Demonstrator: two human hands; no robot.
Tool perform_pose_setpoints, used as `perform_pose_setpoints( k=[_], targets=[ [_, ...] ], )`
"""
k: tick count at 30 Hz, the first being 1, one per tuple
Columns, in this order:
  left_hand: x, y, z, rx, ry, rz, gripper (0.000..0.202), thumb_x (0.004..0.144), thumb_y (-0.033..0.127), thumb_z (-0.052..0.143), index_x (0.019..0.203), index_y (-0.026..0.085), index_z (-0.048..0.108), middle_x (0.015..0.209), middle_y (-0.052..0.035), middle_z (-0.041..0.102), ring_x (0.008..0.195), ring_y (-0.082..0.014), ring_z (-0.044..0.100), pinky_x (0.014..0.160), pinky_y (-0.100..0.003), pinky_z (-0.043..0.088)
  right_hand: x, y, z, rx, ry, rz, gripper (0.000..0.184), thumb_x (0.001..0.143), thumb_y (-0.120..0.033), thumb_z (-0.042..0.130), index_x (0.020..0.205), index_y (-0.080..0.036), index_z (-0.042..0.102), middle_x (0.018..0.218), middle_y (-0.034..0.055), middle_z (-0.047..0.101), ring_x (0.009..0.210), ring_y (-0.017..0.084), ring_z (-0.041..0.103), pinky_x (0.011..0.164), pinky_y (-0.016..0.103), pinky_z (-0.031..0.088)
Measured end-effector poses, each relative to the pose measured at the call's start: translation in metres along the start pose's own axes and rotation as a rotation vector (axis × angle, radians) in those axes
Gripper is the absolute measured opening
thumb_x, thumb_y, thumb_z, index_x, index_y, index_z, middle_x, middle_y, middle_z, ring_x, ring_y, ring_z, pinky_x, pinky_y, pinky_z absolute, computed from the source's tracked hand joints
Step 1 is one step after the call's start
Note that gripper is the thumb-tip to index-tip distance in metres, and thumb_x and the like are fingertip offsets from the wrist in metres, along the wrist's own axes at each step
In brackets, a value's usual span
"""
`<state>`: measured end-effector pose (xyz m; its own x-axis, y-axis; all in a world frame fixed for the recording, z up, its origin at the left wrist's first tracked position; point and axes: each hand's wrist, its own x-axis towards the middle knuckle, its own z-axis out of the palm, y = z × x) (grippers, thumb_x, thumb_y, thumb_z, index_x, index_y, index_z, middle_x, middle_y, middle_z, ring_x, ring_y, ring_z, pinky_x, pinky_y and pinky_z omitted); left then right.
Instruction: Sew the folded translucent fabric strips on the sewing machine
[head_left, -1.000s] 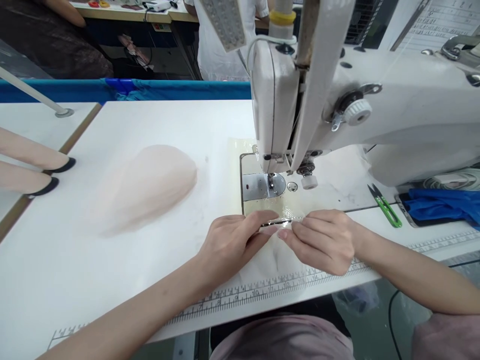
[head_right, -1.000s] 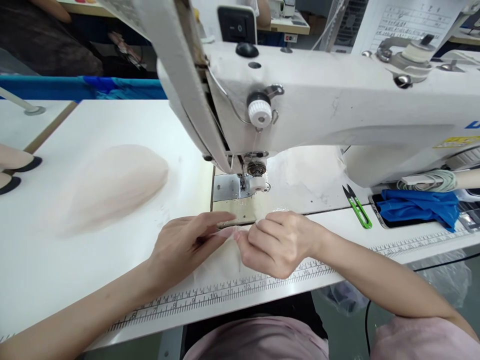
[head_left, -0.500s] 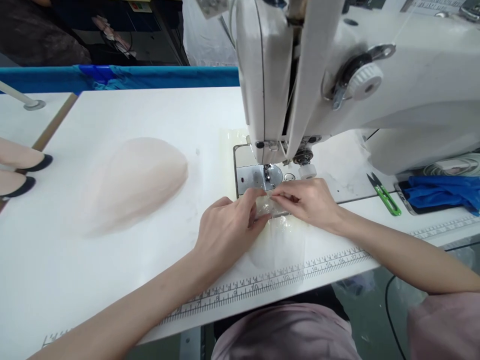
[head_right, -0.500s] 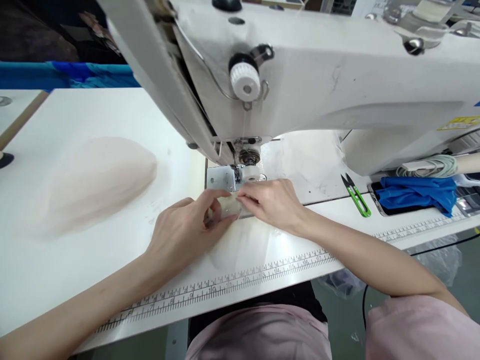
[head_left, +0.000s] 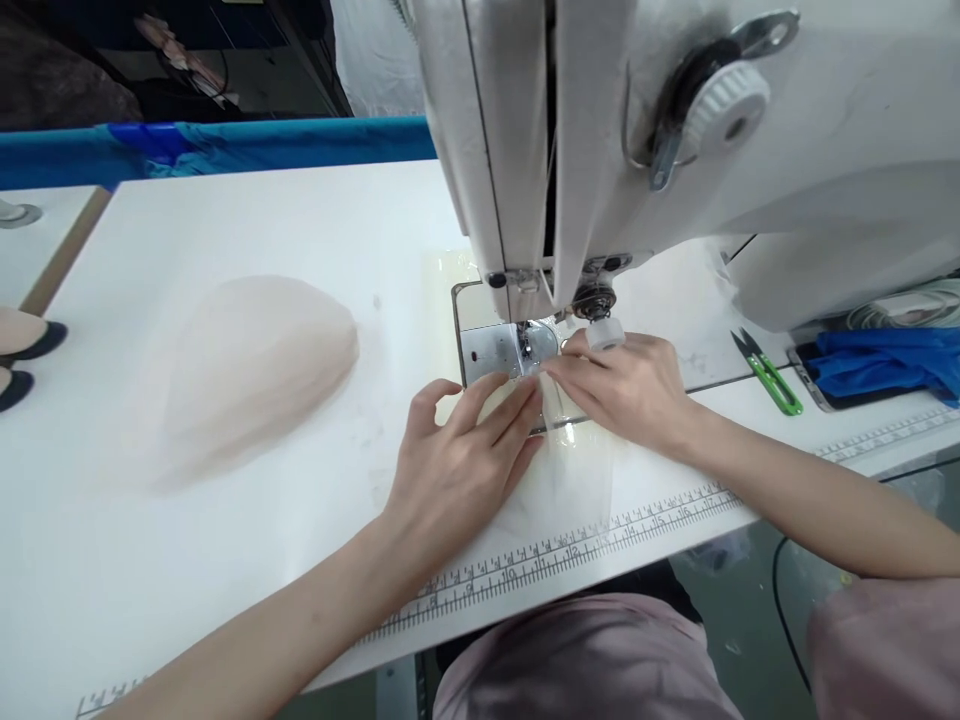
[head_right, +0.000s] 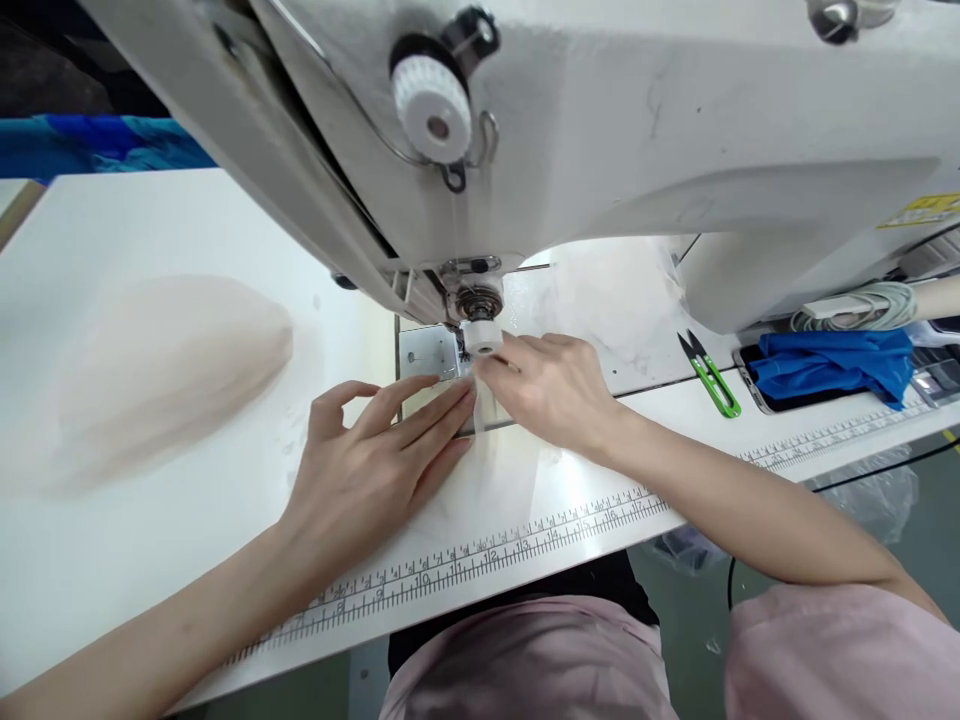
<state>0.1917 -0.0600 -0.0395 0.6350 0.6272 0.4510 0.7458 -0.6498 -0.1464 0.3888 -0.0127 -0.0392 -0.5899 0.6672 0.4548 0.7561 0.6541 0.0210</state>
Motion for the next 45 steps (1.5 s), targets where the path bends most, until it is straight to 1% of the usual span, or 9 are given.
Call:
perform_pose_setpoints(
  k=[4,8,11,14,17,21,28,37,45],
  targets=[
    [0.0037,-0.0071,0.0042,-0.022,-0.003,-0.008,0.024,0.093,0.022,0.055,0.116,0.018,0.063,0.119,0.0007,0.068,0.114,-0.024,0.06,0.088,-0.044,0.036,-0.0032,-0.0046,-0.0019,-0.056,-0.061,-0.019,0.025,0.095,-0.024,0.047,0.104,-0.021,0.07,0.088,0.0,0.071,0.056,0.008,0.048,0.05,0.026,0.027],
    [0.0038,-0.0068,0.0026,-0.016,-0.054,-0.033,0.029,0.095,0.024,0.051,0.123,0.019,0.059,0.123,-0.0019,0.066,0.119,-0.0253,0.058,0.091,-0.045,0.036,-0.0029,-0.0045,0.0003,-0.056,-0.147,0.007,0.028,0.097,-0.026,0.044,0.104,-0.018,0.07,0.095,0.0028,0.07,0.059,0.01,0.049,0.049,0.029,0.023],
    [0.0038,-0.0049,-0.0004,-0.03,-0.108,-0.06,0.034,0.096,0.025,0.049,0.129,0.019,0.055,0.127,-0.0061,0.063,0.121,-0.028,0.056,0.091,-0.048,0.037,-0.0011,-0.0028,0.0007,-0.048,-0.175,0.02,0.03,0.097,-0.025,0.042,0.103,-0.018,0.071,0.101,0.0043,0.07,0.06,0.01,0.049,0.049,0.03,0.022],
    [0.0054,-0.0049,-0.0009,-0.081,-0.135,-0.088,0.038,0.095,0.024,0.048,0.133,0.022,0.052,0.128,-0.008,0.062,0.123,-0.0314,0.054,0.092,-0.052,0.039,0.0009,-0.0017,0.0007,-0.066,-0.198,0.029,0.032,0.098,-0.028,0.042,0.1,-0.019,0.073,0.101,0.0043,0.07,0.06,0.011,0.049,0.049,0.031,0.02],
    [0.0075,-0.006,0.0002,-0.108,-0.148,-0.111,0.038,0.095,0.023,0.048,0.133,0.023,0.052,0.129,-0.0089,0.062,0.125,-0.0322,0.053,0.093,-0.055,0.039,0.0018,-0.0011,0.0014,-0.085,-0.188,0.026,0.033,0.098,-0.029,0.042,0.098,-0.018,0.074,0.098,0.004,0.071,0.062,0.012,0.05,0.048,0.031,0.019],
    [0.0084,-0.007,0.0011,-0.094,-0.16,-0.117,0.035,0.096,0.024,0.046,0.131,0.021,0.053,0.129,-0.0098,0.061,0.126,-0.0311,0.052,0.094,-0.054,0.039,0.0018,-0.0005,0.0024,-0.102,-0.156,0.019,0.031,0.097,-0.028,0.043,0.103,-0.019,0.072,0.1,0.005,0.07,0.066,0.013,0.052,0.048,0.031,0.019],
    [0.0071,-0.0062,0.0019,-0.049,-0.139,-0.103,0.035,0.097,0.025,0.045,0.131,0.017,0.053,0.128,-0.011,0.062,0.126,-0.0305,0.052,0.094,-0.053,0.038,0.0029,-0.0004,0.0013,-0.108,-0.206,0.027,0.031,0.097,-0.027,0.042,0.104,-0.02,0.071,0.103,0.0061,0.069,0.067,0.013,0.052,0.048,0.032,0.02],
    [0.0087,-0.0055,0.0018,-0.033,-0.131,-0.111,0.033,0.096,0.025,0.046,0.128,0.022,0.055,0.126,-0.009,0.064,0.125,-0.0291,0.053,0.093,-0.051,0.038,0.0031,0.0002,0.0005,-0.089,-0.187,0.033,0.028,0.097,-0.025,0.044,0.106,-0.021,0.071,0.105,0.0045,0.069,0.067,0.013,0.054,0.048,0.032,0.019],
    [0.0106,-0.0105,0.0063,-0.088,-0.132,-0.144,0.035,0.095,0.025,0.047,0.129,0.022,0.055,0.127,-0.0107,0.063,0.125,-0.0319,0.052,0.095,-0.055,0.037,0.0046,0.0019,0.002,-0.105,-0.199,0.058,0.029,0.097,-0.028,0.044,0.115,-0.022,0.066,0.109,0.0073,0.068,0.072,0.015,0.056,0.049,0.032,0.022]
  ],
)
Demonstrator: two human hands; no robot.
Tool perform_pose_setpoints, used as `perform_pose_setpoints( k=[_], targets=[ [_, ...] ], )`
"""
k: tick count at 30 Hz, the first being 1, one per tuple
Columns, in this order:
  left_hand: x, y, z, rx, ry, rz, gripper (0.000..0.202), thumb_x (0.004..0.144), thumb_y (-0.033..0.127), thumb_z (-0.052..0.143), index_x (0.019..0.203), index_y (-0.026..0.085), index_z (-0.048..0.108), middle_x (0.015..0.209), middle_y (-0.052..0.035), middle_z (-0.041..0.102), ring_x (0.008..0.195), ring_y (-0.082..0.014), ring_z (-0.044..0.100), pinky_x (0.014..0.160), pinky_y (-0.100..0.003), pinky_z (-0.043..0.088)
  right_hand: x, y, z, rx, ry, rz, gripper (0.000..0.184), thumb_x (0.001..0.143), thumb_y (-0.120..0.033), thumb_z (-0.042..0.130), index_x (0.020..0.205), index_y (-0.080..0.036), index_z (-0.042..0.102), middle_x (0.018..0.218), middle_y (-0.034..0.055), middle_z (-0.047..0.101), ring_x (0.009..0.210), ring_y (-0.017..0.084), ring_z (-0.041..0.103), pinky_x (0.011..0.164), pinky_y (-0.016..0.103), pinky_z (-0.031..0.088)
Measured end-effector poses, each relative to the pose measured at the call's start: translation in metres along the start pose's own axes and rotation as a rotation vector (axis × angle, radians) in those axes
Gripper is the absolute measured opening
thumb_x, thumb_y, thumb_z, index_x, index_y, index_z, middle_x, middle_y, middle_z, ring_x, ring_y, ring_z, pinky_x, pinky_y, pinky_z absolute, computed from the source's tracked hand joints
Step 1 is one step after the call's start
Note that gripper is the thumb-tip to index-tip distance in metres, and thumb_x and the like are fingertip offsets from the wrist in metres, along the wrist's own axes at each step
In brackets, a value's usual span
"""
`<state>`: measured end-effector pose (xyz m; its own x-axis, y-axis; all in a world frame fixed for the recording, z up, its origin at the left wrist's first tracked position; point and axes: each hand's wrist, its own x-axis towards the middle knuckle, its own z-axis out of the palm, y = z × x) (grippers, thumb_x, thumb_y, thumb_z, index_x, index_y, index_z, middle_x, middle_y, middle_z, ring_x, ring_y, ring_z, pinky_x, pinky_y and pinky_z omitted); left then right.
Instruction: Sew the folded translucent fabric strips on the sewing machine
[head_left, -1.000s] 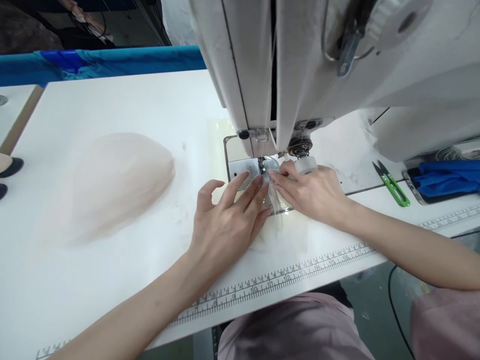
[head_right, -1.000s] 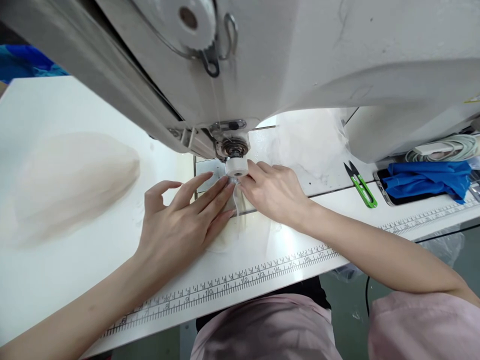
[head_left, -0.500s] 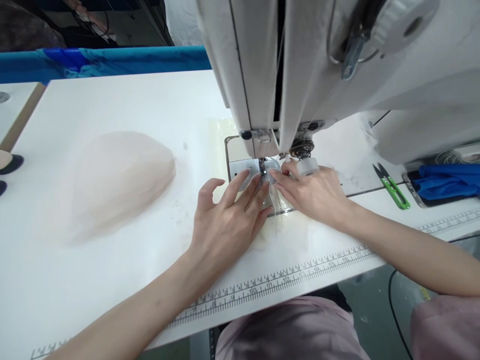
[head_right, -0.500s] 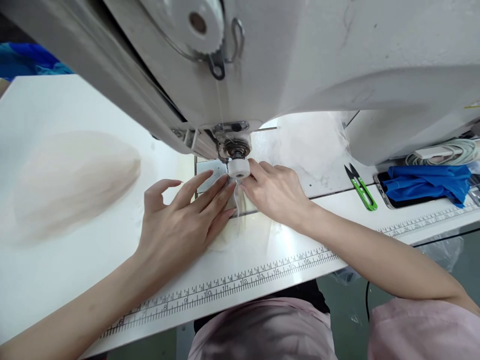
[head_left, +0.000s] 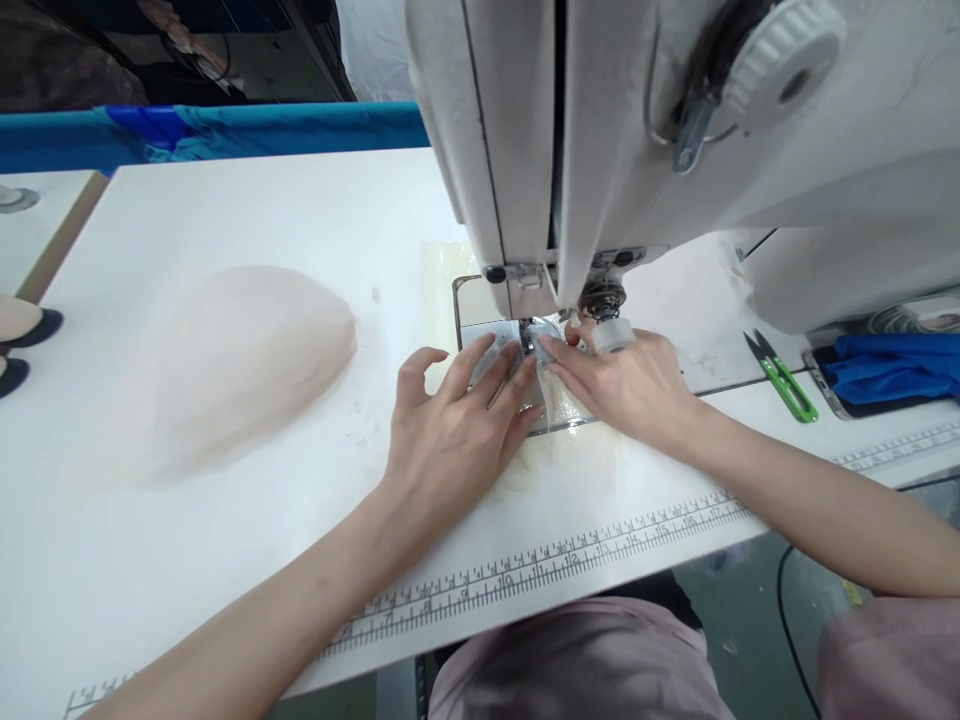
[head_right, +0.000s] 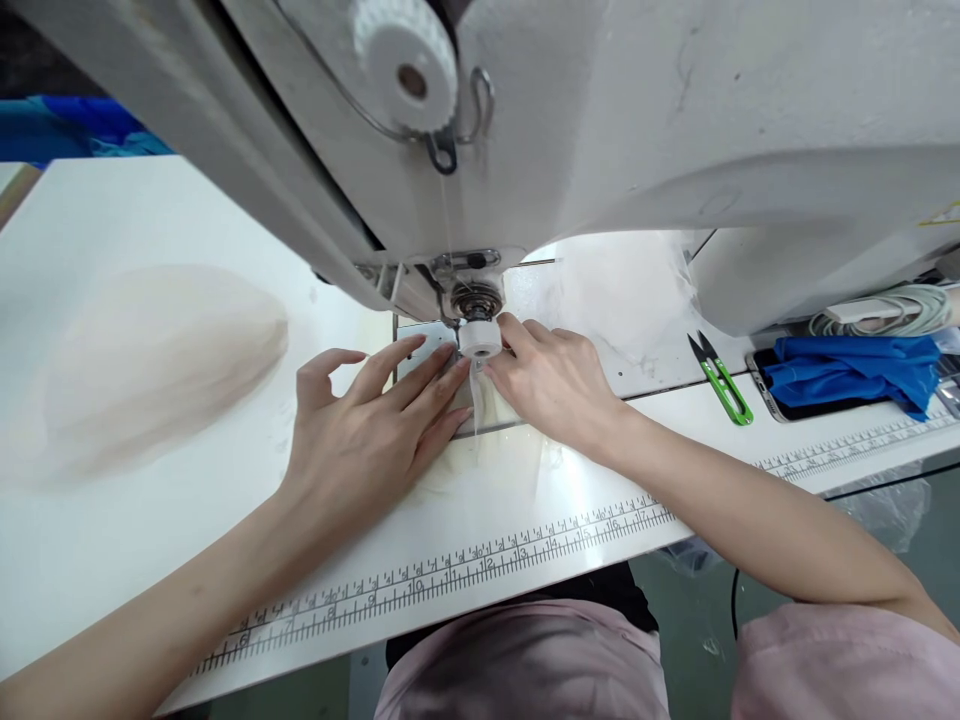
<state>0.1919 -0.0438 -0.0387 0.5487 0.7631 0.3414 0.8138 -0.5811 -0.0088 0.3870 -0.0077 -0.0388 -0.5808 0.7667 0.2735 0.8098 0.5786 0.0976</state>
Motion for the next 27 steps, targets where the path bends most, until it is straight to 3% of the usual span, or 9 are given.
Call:
perform_pose_setpoints(
  k=[6,10,12,14,17,19,22,27],
  targets=[
    [-0.001,0.0,-0.001,0.034,0.017,0.011,0.033,0.095,0.025,0.048,0.127,0.022,0.056,0.127,-0.0096,0.064,0.123,-0.0318,0.053,0.095,-0.054,0.036,-0.002,0.003,-0.001,0.005,0.022,-0.009,0.027,0.096,-0.026,0.046,0.109,-0.022,0.069,0.111,0.0068,0.068,0.072,0.015,0.057,0.049,0.031,0.024],
    [-0.007,-0.002,-0.017,0.053,0.048,-0.003,0.026,0.092,0.027,0.054,0.118,0.027,0.061,0.118,-0.0052,0.069,0.101,-0.0304,0.063,0.084,-0.051,0.039,-0.008,0.009,-0.019,0.205,0.006,-0.039,0.026,0.096,-0.026,0.046,0.097,-0.022,0.072,0.103,0.0042,0.069,0.066,0.012,0.056,0.05,0.027,0.029],
    [-0.011,-0.005,-0.026,-0.007,0.003,0.053,0.026,0.091,0.04,0.055,0.111,0.025,0.064,0.106,-0.0048,0.072,0.084,-0.026,0.065,0.076,-0.046,0.042,-0.011,0.013,-0.033,0.416,-0.107,-0.122,0.021,0.093,-0.031,0.053,0.096,-0.023,0.072,0.103,0.0015,0.067,0.062,0.009,0.055,0.05,0.025,0.031],
    [-0.015,-0.008,-0.033,-0.09,-0.099,0.145,0.036,0.088,0.051,0.055,0.107,0.023,0.065,0.104,-0.0048,0.07,0.07,-0.0201,0.064,0.066,-0.039,0.043,-0.014,0.015,-0.044,0.552,-0.3,-0.207,0.017,0.085,-0.036,0.065,0.098,-0.025,0.07,0.108,-0.0009,0.064,0.061,0.008,0.054,0.051,0.024,0.032],
    [-0.021,-0.009,-0.036,-0.134,-0.182,0.223,0.023,0.092,0.038,0.052,0.1,0.022,0.066,0.107,-0.0041,0.068,0.057,-0.0131,0.058,0.055,-0.033,0.041,-0.017,0.016,-0.051,0.561,-0.426,-0.225,0.005,0.085,-0.024,0.064,0.089,-0.023,0.067,0.102,-0.0017,0.064,0.059,0.007,0.051,0.051,0.024,0.03],
    [-0.022,-0.008,-0.036,-0.183,-0.164,0.19,0.021,0.095,0.024,0.044,0.095,0.02,0.064,0.105,-0.0034,0.068,0.057,-0.0123,0.058,0.052,-0.029,0.04,-0.017,0.017,-0.052,0.592,-0.428,-0.183,0.011,0.09,-0.019,0.056,0.082,-0.021,0.064,0.088,-0.002,0.065,0.061,0.009,0.053,0.052,0.024,0.029],
    [-0.018,-0.006,-0.038,-0.301,-0.176,0.049,0.025,0.098,0.024,0.036,0.093,0.018,0.059,0.088,-0.0028,0.068,0.062,-0.0146,0.06,0.051,-0.027,0.042,-0.015,0.018,-0.051,0.7,-0.406,-0.081,0.015,0.094,-0.018,0.048,0.083,-0.02,0.059,0.069,-0.0043,0.06,0.06,0.01,0.053,0.053,0.023,0.03],
    [0.002,-0.008,-0.041,-0.345,-0.322,-0.058,0.019,0.091,0.031,0.046,0.097,0.018,0.059,0.079,-0.0021,0.064,0.061,-0.0162,0.059,0.05,-0.026,0.041,-0.013,0.015,-0.046,0.651,-0.328,-0.088,0.006,0.087,-0.025,0.06,0.088,-0.018,0.061,0.075,-0.0018,0.062,0.064,0.012,0.054,0.054,0.023,0.032]
  ],
)
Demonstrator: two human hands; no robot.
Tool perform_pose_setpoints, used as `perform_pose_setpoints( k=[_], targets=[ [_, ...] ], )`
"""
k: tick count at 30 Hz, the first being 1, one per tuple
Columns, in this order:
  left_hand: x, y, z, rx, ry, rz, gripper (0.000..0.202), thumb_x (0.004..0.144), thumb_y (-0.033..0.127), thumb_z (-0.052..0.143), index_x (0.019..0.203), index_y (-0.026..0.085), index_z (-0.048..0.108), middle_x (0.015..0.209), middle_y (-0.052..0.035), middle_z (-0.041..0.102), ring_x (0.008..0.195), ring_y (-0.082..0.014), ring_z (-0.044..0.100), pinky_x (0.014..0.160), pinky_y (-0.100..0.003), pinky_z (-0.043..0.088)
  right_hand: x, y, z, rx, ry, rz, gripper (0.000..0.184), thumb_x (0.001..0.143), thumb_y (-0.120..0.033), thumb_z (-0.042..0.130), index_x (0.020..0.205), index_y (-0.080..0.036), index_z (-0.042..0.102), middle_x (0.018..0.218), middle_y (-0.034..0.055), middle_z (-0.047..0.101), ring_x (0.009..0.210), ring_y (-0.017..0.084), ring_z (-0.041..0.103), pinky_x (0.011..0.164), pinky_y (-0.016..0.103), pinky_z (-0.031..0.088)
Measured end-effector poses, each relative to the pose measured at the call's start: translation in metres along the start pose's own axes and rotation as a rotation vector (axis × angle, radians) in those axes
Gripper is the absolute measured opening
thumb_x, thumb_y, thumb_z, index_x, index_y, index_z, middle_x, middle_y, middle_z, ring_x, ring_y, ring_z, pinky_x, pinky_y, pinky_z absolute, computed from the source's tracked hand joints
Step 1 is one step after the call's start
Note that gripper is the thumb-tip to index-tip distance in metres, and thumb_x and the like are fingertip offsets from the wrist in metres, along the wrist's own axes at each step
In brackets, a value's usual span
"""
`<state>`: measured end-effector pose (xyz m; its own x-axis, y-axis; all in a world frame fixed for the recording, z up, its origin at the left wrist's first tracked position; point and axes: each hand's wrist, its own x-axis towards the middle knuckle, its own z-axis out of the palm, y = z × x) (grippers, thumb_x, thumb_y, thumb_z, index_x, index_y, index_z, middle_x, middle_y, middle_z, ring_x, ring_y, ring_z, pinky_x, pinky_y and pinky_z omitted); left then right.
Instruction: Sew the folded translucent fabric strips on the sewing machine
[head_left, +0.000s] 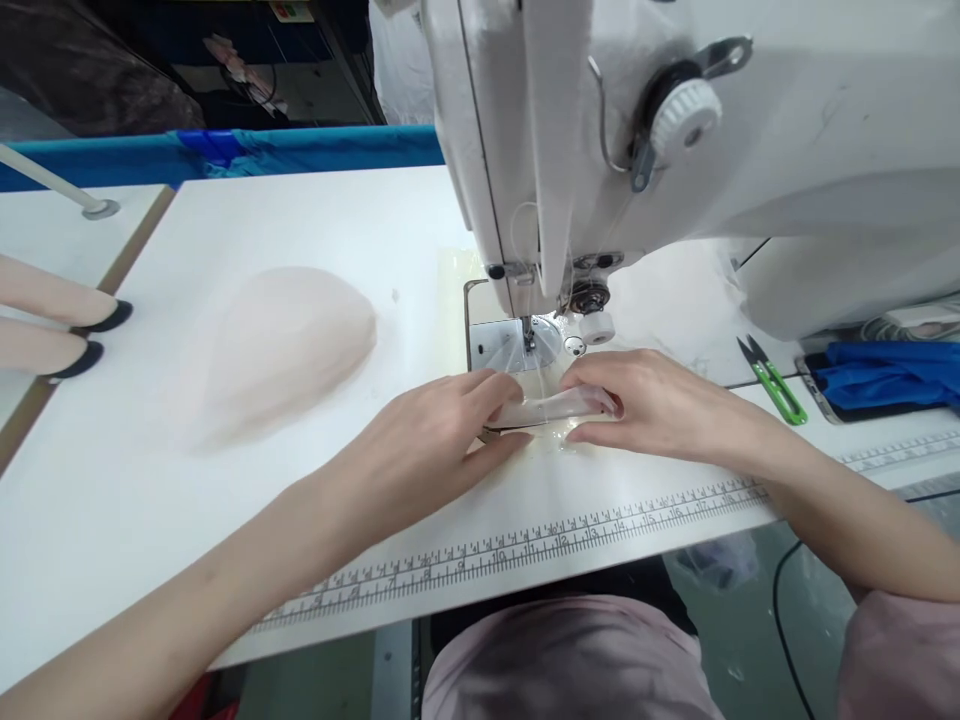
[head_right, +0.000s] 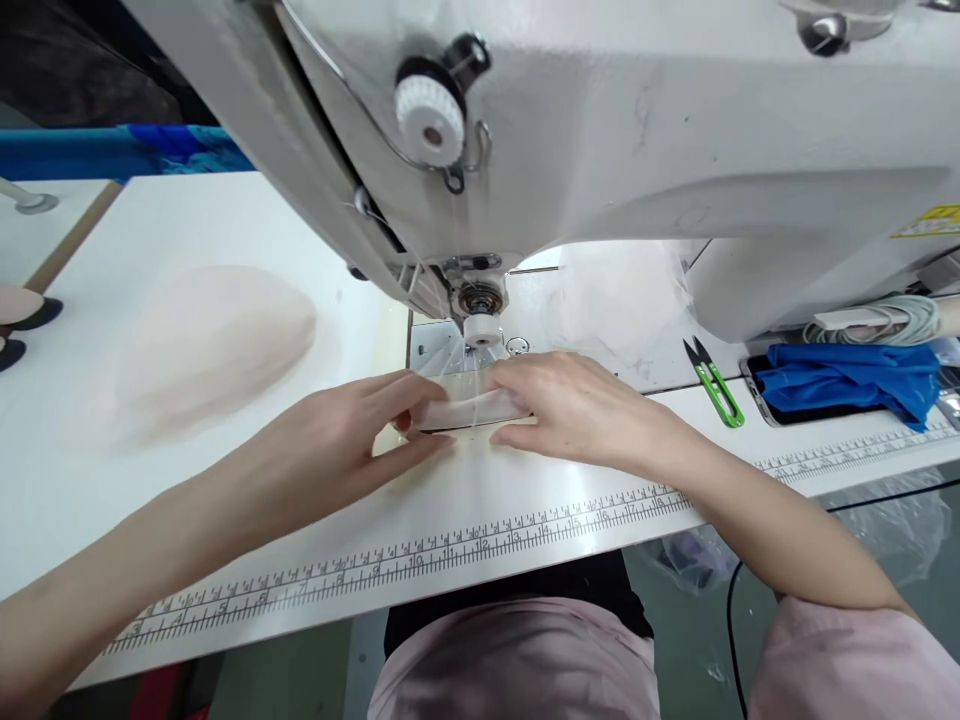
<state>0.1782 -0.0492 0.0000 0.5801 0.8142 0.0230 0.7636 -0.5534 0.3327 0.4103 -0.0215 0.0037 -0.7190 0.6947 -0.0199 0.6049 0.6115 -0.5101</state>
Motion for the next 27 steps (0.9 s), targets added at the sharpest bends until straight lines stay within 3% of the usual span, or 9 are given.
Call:
perform_pose_setpoints(
  k=[2,4,7,10,14,16,20,23,27],
  targets=[
    [0.012,-0.003,-0.001,-0.017,-0.048,-0.026,0.026,0.088,0.03,0.05,0.109,0.019,0.06,0.076,-0.001,0.063,0.06,-0.0153,0.059,0.05,-0.025,0.04,0.002,0.002,0.006,-0.079,0.069,-0.027,0.009,0.088,-0.02,0.057,0.09,-0.018,0.065,0.077,-0.0004,0.063,0.067,0.013,0.056,0.055,0.023,0.032],
    [0.024,-0.008,-0.002,-0.069,-0.077,-0.066,0.026,0.088,0.029,0.049,0.109,0.022,0.064,0.066,0.0017,0.061,0.054,-0.0131,0.056,0.049,-0.023,0.039,0.005,0.005,0.013,-0.169,0.223,-0.033,0.021,0.092,-0.016,0.049,0.092,-0.019,0.069,0.077,0.0007,0.064,0.067,0.012,0.056,0.054,0.024,0.031],
    [0.038,-0.016,-0.006,-0.172,-0.118,-0.094,0.024,0.088,0.031,0.05,0.074,0.021,0.066,0.053,0.0039,0.051,0.046,-0.0097,0.047,0.044,-0.022,0.033,0.01,0.011,0.022,-0.263,0.451,-0.047,0.024,0.095,-0.023,0.047,0.099,-0.021,0.071,0.083,0.0014,0.066,0.064,0.011,0.055,0.049,0.023,0.027],
    [0.043,-0.022,-0.013,-0.266,-0.155,-0.045,0.036,0.089,0.035,0.051,0.057,0.019,0.054,0.054,0.0028,0.048,0.046,-0.0082,0.041,0.043,-0.022,0.031,0.012,0.014,0.025,-0.293,0.538,-0.051,0.024,0.096,-0.028,0.049,0.099,-0.024,0.072,0.086,0.0007,0.065,0.059,0.009,0.051,0.047,0.023,0.025],
    [0.036,-0.025,-0.012,-0.369,-0.136,0.059,0.044,0.093,0.038,0.046,0.055,0.018,0.054,0.061,0.0014,0.046,0.048,-0.0074,0.041,0.044,-0.022,0.034,0.011,0.011,0.025,-0.275,0.499,-0.067,0.02,0.093,-0.024,0.053,0.096,-0.025,0.073,0.086,-0.0013,0.069,0.062,0.01,0.054,0.046,0.023,0.025],
    [0.029,-0.023,-0.005,-0.313,-0.078,0.136,0.044,0.095,0.033,0.045,0.056,0.017,0.057,0.062,0.0005,0.047,0.05,-0.0081,0.044,0.047,-0.023,0.036,0.009,0.008,0.025,-0.301,0.448,-0.102,0.018,0.091,-0.02,0.056,0.09,-0.024,0.074,0.085,-0.0016,0.07,0.07,0.013,0.058,0.048,0.024,0.028],
    [0.013,-0.014,0.02,0.137,0.217,0.379,0.028,0.094,0.024,0.048,0.076,0.017,0.069,0.067,-0.0018,0.056,0.062,-0.0138,0.052,0.065,-0.031,0.043,0.006,0.005,0.026,-0.437,0.377,-0.253,0.017,0.084,-0.01,0.06,0.076,-0.019,0.073,0.091,0.0014,0.074,0.09,0.02,0.059,0.066,0.031,0.04],
    [0.002,-0.005,0.033,0.464,0.417,0.447,0.012,0.09,0.019,0.058,0.092,0.017,0.069,0.077,-0.0024,0.068,0.074,-0.0172,0.058,0.074,-0.035,0.042,0.004,0.004,0.028,-0.465,0.333,-0.308,0.02,0.085,-0.007,0.058,0.076,-0.018,0.072,0.091,0.0013,0.075,0.092,0.019,0.06,0.074,0.033,0.042],
    [-0.008,0.001,0.038,0.535,0.414,0.382,0.021,0.09,0.015,0.058,0.11,0.017,0.065,0.118,-0.0065,0.069,0.111,-0.0213,0.06,0.09,-0.038,0.04,0.004,0.003,0.029,-0.465,0.345,-0.321,0.02,0.086,-0.007,0.056,0.075,-0.017,0.071,0.089,-0.0005,0.075,0.087,0.017,0.061,0.073,0.033,0.041]
  ],
)
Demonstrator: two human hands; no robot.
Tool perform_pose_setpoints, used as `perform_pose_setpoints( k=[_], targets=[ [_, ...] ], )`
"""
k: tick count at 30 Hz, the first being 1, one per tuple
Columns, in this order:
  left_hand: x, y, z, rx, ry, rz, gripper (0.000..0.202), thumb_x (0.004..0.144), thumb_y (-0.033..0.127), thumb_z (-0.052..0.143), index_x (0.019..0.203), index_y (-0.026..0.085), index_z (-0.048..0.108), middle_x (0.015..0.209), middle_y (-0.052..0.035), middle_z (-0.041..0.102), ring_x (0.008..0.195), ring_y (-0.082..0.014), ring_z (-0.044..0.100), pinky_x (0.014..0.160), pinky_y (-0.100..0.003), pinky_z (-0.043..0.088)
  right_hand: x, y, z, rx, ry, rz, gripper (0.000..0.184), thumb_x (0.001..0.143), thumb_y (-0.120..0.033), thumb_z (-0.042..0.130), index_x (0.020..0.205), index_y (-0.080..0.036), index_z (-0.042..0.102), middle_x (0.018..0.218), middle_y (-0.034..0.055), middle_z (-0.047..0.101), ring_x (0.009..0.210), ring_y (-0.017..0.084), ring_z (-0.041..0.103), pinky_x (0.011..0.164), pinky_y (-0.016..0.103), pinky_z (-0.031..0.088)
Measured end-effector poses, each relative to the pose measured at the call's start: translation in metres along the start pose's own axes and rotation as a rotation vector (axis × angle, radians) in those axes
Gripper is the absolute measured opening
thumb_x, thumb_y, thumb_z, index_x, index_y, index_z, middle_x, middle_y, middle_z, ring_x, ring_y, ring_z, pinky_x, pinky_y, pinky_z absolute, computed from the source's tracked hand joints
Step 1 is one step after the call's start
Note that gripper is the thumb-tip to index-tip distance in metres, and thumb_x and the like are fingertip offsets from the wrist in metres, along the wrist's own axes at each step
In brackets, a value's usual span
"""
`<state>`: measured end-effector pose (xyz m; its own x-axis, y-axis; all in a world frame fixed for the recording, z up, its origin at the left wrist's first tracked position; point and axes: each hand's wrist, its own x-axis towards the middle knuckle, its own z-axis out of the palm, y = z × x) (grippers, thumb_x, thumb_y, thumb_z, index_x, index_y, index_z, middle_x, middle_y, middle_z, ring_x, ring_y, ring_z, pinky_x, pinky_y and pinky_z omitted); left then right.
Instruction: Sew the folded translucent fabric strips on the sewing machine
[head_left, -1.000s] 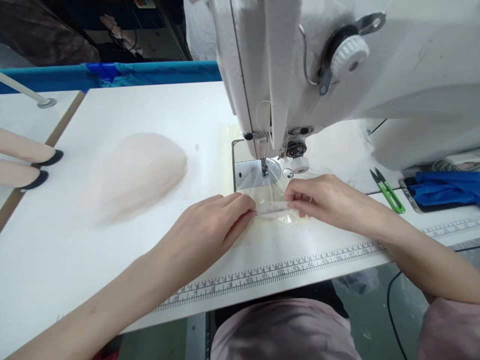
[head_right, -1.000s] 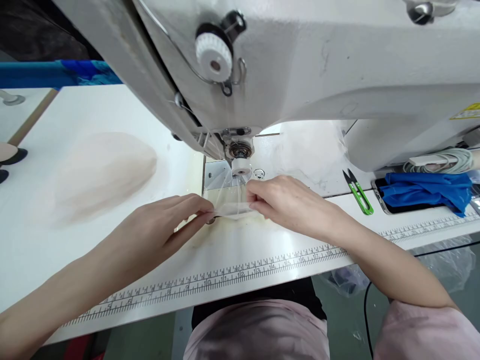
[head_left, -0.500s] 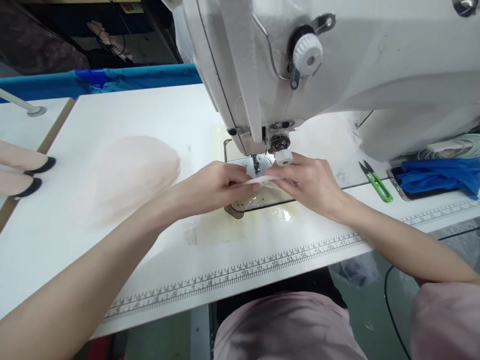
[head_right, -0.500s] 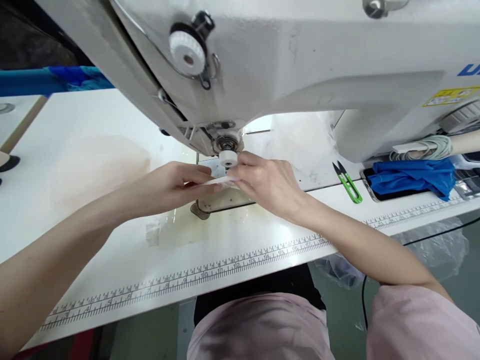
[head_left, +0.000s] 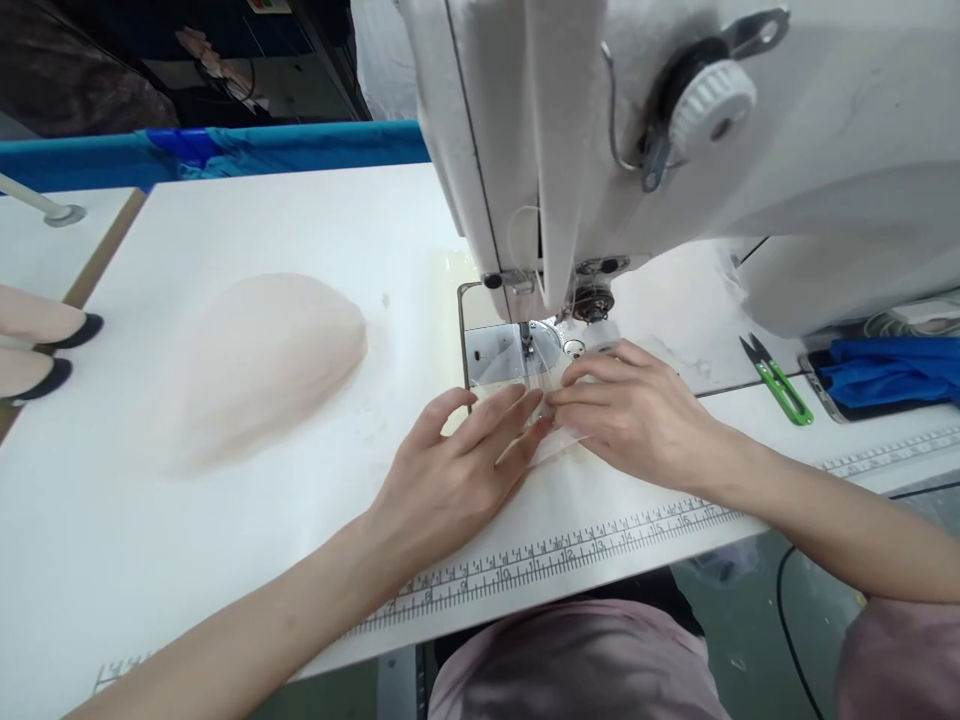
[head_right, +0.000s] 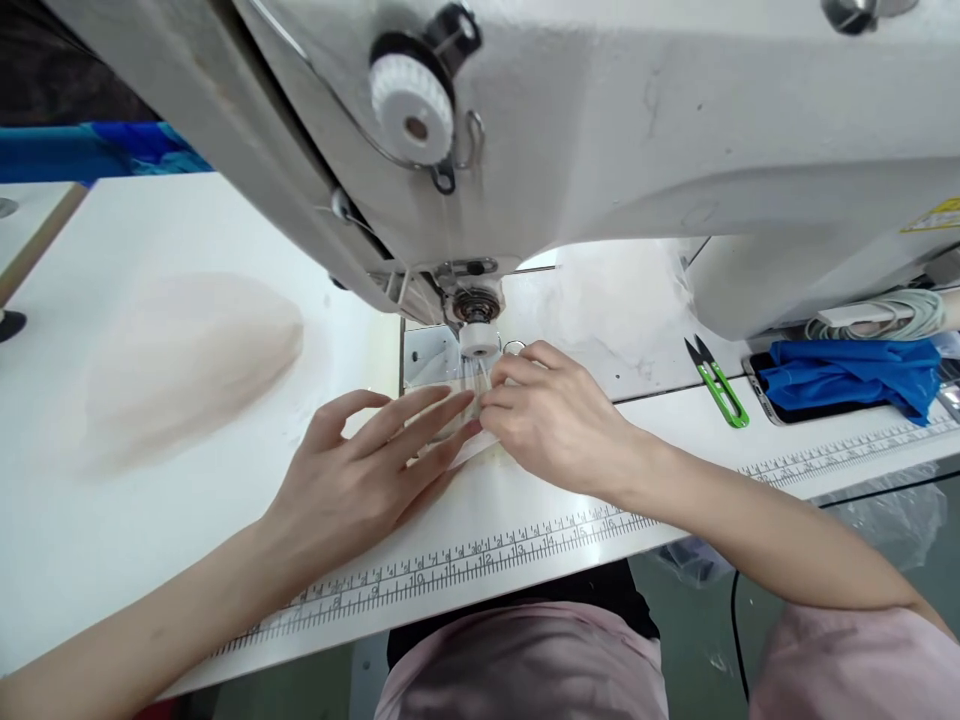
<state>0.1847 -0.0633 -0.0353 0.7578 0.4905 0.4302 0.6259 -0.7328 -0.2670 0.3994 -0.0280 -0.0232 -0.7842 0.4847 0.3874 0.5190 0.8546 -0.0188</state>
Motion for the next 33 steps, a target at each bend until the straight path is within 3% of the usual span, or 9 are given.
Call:
perform_pose_setpoints(
  k=[3,13,21,25,30,33],
  targets=[
    [-0.003,-0.001,-0.001,-0.061,-0.042,-0.003,0.024,0.094,0.017,0.053,0.116,0.014,0.062,0.12,-0.0098,0.067,0.116,-0.0218,0.06,0.097,-0.042,0.04,0.001,-0.001,-0.001,-0.001,0.011,0.0,0.022,0.087,-0.007,0.054,0.078,-0.016,0.071,0.091,-0.001,0.075,0.087,0.017,0.062,0.073,0.034,0.039],
    [0.0,-0.009,0.006,-0.115,-0.018,-0.03,0.025,0.092,0.018,0.056,0.116,0.015,0.063,0.116,-0.01,0.069,0.109,-0.0233,0.065,0.105,-0.05,0.041,0.002,0.004,0.005,-0.016,0.029,0.001,0.021,0.087,-0.005,0.053,0.082,-0.017,0.07,0.091,0.0004,0.076,0.089,0.016,0.063,0.079,0.034,0.039],
    [0.004,-0.021,0.015,-0.1,0.001,-0.054,0.027,0.092,0.017,0.053,0.118,0.018,0.062,0.115,-0.0083,0.07,0.11,-0.0228,0.065,0.112,-0.057,0.034,0.006,0.013,0.02,-0.121,0.153,0.004,0.027,0.091,-0.007,0.048,0.084,-0.018,0.071,0.088,-0.0005,0.076,0.079,0.016,0.062,0.078,0.035,0.038],
    [0.007,-0.026,0.021,-0.055,0.006,-0.058,0.027,0.094,0.019,0.051,0.119,0.019,0.059,0.114,-0.0081,0.071,0.109,-0.0224,0.066,0.112,-0.059,0.032,0.009,0.018,0.027,-0.139,0.194,0.011,0.026,0.089,-0.006,0.049,0.081,-0.017,0.071,0.083,0.0006,0.076,0.077,0.016,0.061,0.078,0.035,0.038],
    [0.012,-0.03,0.023,-0.031,-0.02,-0.089,0.027,0.096,0.018,0.046,0.12,0.018,0.059,0.114,-0.0074,0.071,0.109,-0.0218,0.065,0.113,-0.058,0.028,0.013,0.025,0.032,-0.148,0.129,0.055,0.025,0.087,-0.003,0.051,0.086,-0.017,0.071,0.085,0.0014,0.076,0.079,0.017,0.063,0.083,0.036,0.038],
    [0.012,-0.028,0.021,0.041,-0.003,-0.102,0.024,0.095,0.02,0.05,0.117,0.021,0.06,0.116,-0.0053,0.07,0.107,-0.0243,0.064,0.103,-0.056,0.038,0.013,0.024,0.032,-0.169,0.139,0.072,0.024,0.088,-0.006,0.05,0.088,-0.018,0.072,0.09,0.0014,0.076,0.082,0.017,0.064,0.086,0.037,0.039]
  ],
)
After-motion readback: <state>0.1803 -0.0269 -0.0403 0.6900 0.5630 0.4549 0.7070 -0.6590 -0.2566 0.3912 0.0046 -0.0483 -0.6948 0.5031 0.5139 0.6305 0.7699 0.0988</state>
